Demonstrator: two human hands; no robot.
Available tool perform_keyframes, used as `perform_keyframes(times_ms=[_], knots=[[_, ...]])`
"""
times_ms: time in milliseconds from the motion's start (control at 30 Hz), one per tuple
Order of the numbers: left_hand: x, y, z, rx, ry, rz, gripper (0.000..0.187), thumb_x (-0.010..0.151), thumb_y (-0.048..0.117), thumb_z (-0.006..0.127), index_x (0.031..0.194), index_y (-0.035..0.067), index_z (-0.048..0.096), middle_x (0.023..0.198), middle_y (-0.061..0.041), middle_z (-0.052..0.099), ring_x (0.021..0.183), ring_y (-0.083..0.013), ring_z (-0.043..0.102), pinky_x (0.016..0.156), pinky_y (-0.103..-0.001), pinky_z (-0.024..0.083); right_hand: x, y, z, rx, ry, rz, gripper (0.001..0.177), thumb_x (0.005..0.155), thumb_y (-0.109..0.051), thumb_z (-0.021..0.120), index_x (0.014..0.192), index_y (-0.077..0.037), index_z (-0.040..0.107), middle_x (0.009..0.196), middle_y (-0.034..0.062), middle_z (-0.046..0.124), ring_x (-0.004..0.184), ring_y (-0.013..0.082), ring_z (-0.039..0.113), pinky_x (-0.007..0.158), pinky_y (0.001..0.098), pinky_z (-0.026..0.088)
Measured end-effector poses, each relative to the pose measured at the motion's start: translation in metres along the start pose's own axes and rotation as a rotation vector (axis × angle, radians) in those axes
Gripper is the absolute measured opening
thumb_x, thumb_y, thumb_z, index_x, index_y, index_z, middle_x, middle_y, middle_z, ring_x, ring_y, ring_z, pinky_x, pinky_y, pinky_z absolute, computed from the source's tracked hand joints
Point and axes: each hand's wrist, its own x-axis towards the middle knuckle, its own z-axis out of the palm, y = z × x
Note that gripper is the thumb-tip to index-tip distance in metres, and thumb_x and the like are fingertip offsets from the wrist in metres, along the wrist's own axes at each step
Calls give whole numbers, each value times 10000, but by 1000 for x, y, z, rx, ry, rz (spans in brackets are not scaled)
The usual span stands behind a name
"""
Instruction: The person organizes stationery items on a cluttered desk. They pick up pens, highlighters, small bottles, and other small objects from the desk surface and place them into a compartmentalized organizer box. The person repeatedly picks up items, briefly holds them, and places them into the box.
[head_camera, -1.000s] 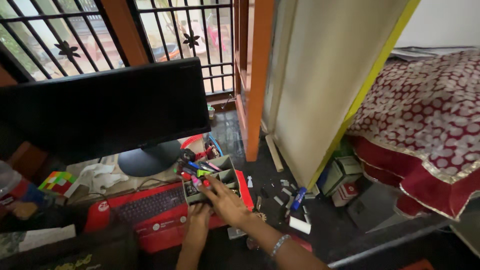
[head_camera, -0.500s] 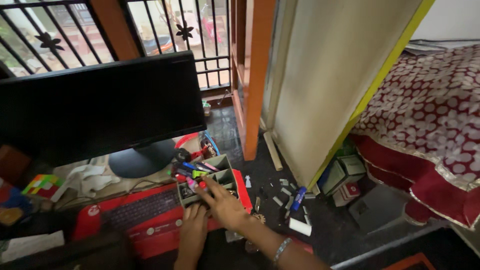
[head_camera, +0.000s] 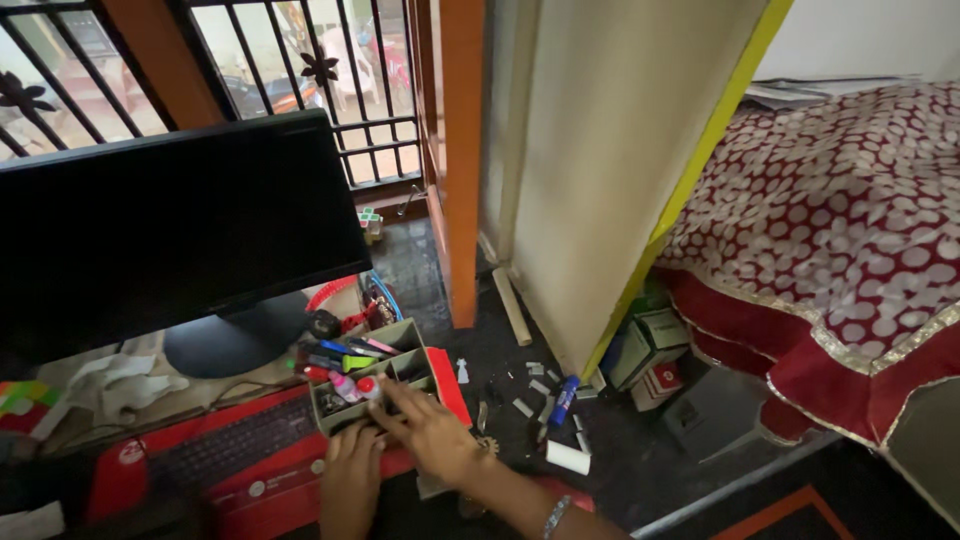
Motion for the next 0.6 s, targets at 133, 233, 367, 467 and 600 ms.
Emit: perform_keyframes(times_ms=[133, 233, 367, 467, 600], knots=[[-1, 0, 2, 36, 8, -18, 237, 881, 132, 665, 1100, 41, 656, 1210, -131, 647, 1129, -359, 602, 930, -450, 512, -6, 1, -3, -25, 10, -23, 616, 867, -91, 624, 1478, -39, 562, 1694, 243, 272, 1526, 380, 377, 1220, 448, 352], [1, 3, 2, 6, 7, -34, 262, 862, 130, 670, 1117, 67, 669, 1214, -116, 655, 1127, -362, 607, 923, -455, 516, -4, 1, -3, -19, -8, -9, 607, 877, -114, 596, 1480, -55, 561, 1695, 237, 268, 1535, 367, 342, 1213, 456, 336], [3, 1, 3, 40, -31, -71, 264, 843, 155, 687, 1098, 85, 677, 1219, -115, 656, 1132, -371, 604, 928, -462, 512, -6, 5, -6, -75, -59, -37, 615, 883, -122, 578, 1495, -69, 549, 1704, 251, 238, 1556, 366, 314, 1239, 445, 304], [0, -2, 6, 54, -39, -85, 272, 856, 158, 680, 1118, 84, 677, 1229, -118, 651, 1116, -370, 598, 912, -459, 510, -5, 6, -8, -52, -78, -40, 598, 893, -113, 570, 1490, -82, 547, 1709, 256, 211, 1557, 374, 297, 1242, 453, 281], [1, -5, 10, 56, -57, -91, 280, 859, 145, 668, 1132, 81, 674, 1248, -118, 646, 1134, -379, 591, 935, -464, 503, -3, 7, -15, -58, -107, -50, 646, 847, -94, 606, 1490, -94, 549, 1705, 252, 204, 1570, 375, 276, 1259, 453, 265]])
